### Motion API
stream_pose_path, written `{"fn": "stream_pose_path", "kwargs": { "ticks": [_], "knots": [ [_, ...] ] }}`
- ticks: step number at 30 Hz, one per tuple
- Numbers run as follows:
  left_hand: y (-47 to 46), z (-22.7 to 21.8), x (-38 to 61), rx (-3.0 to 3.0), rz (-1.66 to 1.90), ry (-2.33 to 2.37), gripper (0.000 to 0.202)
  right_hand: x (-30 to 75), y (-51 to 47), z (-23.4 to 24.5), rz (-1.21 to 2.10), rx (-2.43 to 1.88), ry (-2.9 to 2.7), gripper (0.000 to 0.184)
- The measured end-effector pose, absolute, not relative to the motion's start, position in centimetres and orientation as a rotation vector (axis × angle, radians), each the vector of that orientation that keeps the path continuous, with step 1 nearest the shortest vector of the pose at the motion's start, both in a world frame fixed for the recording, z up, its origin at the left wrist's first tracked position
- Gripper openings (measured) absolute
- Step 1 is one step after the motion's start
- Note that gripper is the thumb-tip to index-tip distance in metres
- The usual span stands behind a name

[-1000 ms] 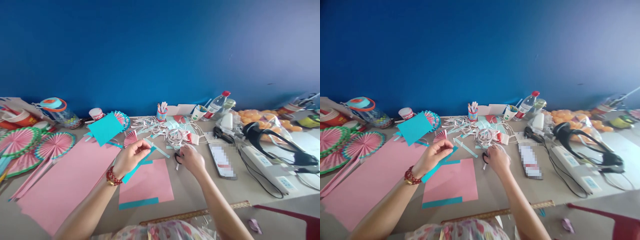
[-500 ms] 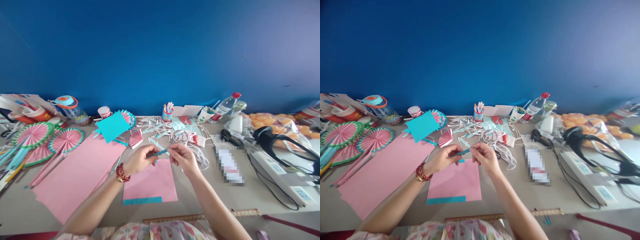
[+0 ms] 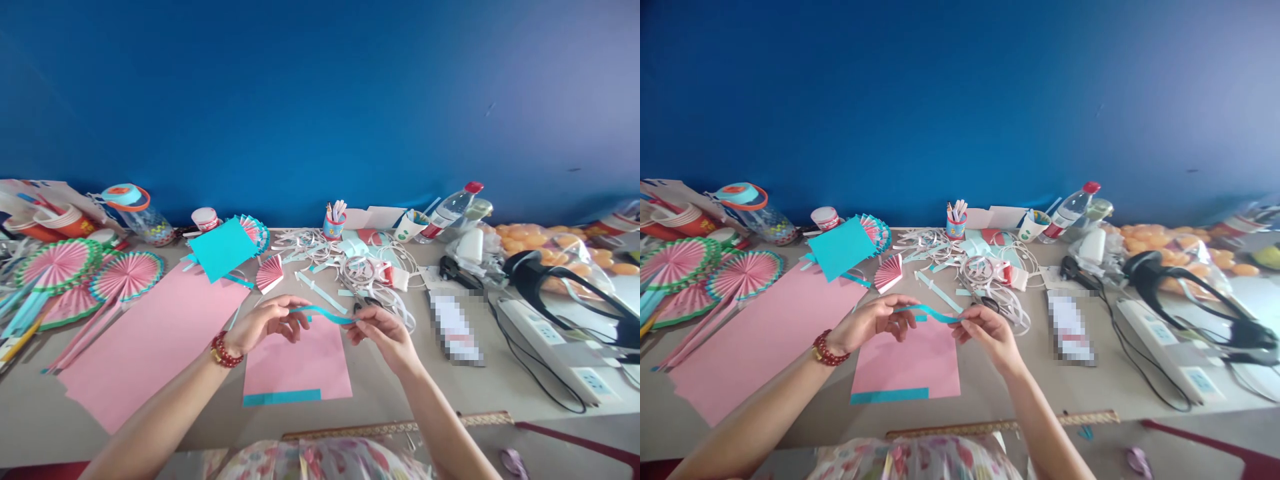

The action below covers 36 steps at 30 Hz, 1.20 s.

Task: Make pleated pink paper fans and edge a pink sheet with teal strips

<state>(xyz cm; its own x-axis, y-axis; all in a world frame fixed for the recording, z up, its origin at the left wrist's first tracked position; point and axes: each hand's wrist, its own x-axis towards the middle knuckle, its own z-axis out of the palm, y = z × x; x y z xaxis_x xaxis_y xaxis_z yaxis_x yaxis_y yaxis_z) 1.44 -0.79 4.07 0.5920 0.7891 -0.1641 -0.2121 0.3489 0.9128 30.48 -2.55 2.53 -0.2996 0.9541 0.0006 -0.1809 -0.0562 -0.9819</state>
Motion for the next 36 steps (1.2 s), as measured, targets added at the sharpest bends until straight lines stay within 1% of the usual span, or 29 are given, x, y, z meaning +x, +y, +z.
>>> {"fn": "stream_pose_path", "kwargs": {
  "ticks": [3, 7, 9, 11, 13, 14, 16, 18, 21, 23, 24, 27, 28, 30, 32, 34, 36],
  "knots": [
    [-0.8, 3.7, 1.9, 1.017, 0.759, 0.843, 0.037, 31.5, -2.9, 2.4, 1.488, -0.944, -1.410, 0.013],
    [-1.4, 3.7, 2.8, 1.320, 0.710, 1.022, 0.021, 32.8, -2.5, 2.6, 1.330, -1.018, -1.755, 0.026],
    [-2.0, 3.9, 3.4, 1.439, 0.691, 1.001, 0.019, 32.5, -2.3, 2.7, 1.225, -1.037, -1.854, 0.028],
    [-2.6, 4.3, 3.9, 1.523, 0.683, 0.918, 0.020, 31.3, -2.2, 2.8, 1.200, -1.014, -1.880, 0.027],
    [-3.0, 4.8, 4.4, 1.602, 0.686, 0.836, 0.021, 29.5, -2.5, 2.8, 1.298, -0.938, -1.867, 0.032],
    [-3.2, 5.0, 4.4, 1.638, 0.689, 0.812, 0.022, 28.6, -2.7, 2.7, 1.398, -0.886, -1.841, 0.033],
    [-3.4, 5.3, 4.4, 1.690, 0.691, 0.802, 0.023, 27.1, -3.2, 2.2, 1.570, -0.831, -1.766, 0.030],
    [-3.6, 5.4, 4.0, 1.715, 0.684, 0.816, 0.025, 26.3, -3.7, 1.6, 1.643, -0.863, -1.677, 0.029],
    [-4.0, 4.9, 3.3, 1.731, 0.663, 0.863, 0.027, 26.5, -4.0, 0.6, 1.765, -0.924, -1.555, 0.032],
    [-4.3, 4.5, 3.2, 1.728, 0.666, 0.927, 0.026, 26.8, -3.8, 0.4, 1.769, -0.989, -1.552, 0.033],
    [-4.3, 4.3, 3.3, 1.722, 0.694, 0.969, 0.026, 26.9, -3.7, 0.5, 1.719, -1.036, -1.590, 0.033],
    [-4.2, 3.9, 3.8, 1.733, 0.808, 1.099, 0.035, 26.9, -2.9, 1.2, 1.504, -1.137, -1.757, 0.028],
    [-4.0, 3.9, 4.0, 1.754, 0.819, 1.122, 0.032, 26.8, -2.6, 1.5, 1.456, -1.142, -1.806, 0.026],
    [-3.4, 3.9, 3.9, 1.825, 0.791, 1.152, 0.019, 26.7, -2.0, 2.2, 1.379, -1.140, -1.891, 0.020],
    [-2.5, 3.8, 3.2, 1.932, 0.804, 1.224, 0.016, 26.9, -1.1, 2.8, 1.261, -1.154, -2.000, 0.013],
    [-1.6, 3.4, 2.0, 2.078, 0.894, 1.317, 0.016, 27.5, 0.0, 3.0, 1.001, -1.190, -2.131, 0.009],
    [-0.7, 2.7, 0.8, 2.241, 0.958, 1.313, 0.019, 28.4, 1.3, 2.9, 0.661, -1.204, -2.243, 0.013]
  ]
}}
